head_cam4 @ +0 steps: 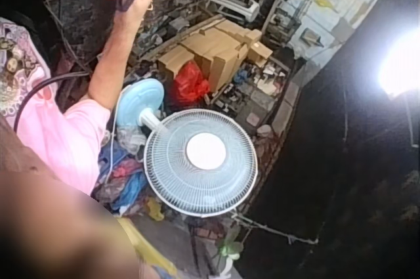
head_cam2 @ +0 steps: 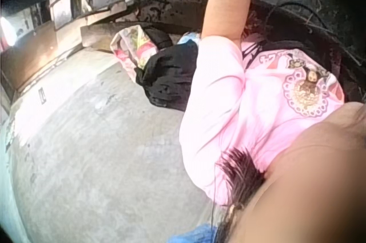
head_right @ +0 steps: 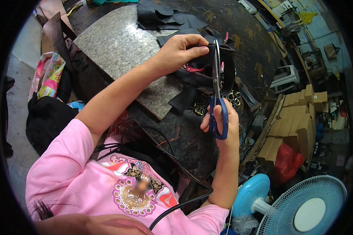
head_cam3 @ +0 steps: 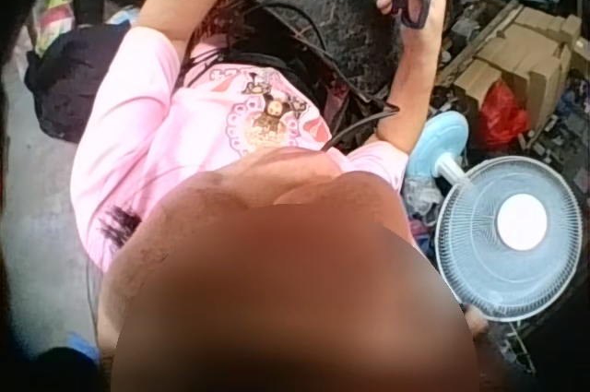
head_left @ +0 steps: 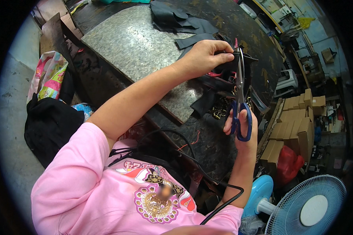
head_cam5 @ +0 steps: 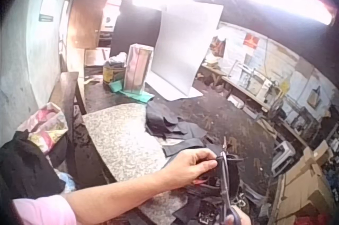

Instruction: The person uses scissors to cut black leather straps into short pieces on a cluttered workbench. They repeatedly pick up straps, cut them, and place the cut pieces on the table. Metal hardware and other materials are visible nearby.

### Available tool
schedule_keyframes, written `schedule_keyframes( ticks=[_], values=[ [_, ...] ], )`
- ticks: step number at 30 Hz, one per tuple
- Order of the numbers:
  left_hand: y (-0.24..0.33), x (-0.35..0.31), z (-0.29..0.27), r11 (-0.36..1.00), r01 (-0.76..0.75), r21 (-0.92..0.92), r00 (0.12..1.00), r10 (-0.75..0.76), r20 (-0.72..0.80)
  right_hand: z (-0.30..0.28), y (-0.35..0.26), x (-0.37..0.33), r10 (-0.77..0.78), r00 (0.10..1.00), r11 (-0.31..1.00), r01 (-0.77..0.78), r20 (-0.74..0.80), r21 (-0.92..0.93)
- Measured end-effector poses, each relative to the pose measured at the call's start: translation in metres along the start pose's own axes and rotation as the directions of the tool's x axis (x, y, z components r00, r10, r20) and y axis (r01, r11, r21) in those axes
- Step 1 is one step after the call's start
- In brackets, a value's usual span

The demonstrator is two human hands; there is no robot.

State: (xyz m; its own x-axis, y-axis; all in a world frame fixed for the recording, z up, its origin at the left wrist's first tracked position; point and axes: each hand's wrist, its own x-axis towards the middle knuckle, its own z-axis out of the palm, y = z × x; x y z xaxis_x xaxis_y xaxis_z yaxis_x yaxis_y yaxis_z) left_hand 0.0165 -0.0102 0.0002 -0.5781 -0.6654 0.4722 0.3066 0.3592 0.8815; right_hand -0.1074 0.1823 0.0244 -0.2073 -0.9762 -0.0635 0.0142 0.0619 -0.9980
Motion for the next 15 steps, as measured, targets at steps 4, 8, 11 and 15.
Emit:
schedule_keyframes(
  ticks=[4, 8, 11, 15],
  values=[
    [-0.001, -0.001, 0.000, 0.998, -0.054, 0.018, 0.998, 0.054, -0.043, 0.000, 0.004, 0.006, -0.041, 0.999, 0.998, 0.040, -0.015, -0.056],
    [-0.001, 0.001, -0.004, 0.989, -0.042, 0.139, 0.993, 0.057, -0.106, -0.007, 0.012, 0.019, 0.008, 0.997, 0.996, -0.015, -0.076, -0.093],
    [-0.001, 0.004, -0.010, 0.983, 0.089, -0.163, 0.966, -0.125, -0.227, -0.015, 0.015, 0.028, 0.022, 0.989, 0.998, -0.030, -0.146, -0.048],
    [-0.003, 0.004, -0.013, 0.942, 0.150, -0.301, 0.955, -0.217, -0.201, -0.017, 0.014, 0.016, 0.003, 0.999, 1.000, -0.004, 0.033, 0.019]
  ],
)
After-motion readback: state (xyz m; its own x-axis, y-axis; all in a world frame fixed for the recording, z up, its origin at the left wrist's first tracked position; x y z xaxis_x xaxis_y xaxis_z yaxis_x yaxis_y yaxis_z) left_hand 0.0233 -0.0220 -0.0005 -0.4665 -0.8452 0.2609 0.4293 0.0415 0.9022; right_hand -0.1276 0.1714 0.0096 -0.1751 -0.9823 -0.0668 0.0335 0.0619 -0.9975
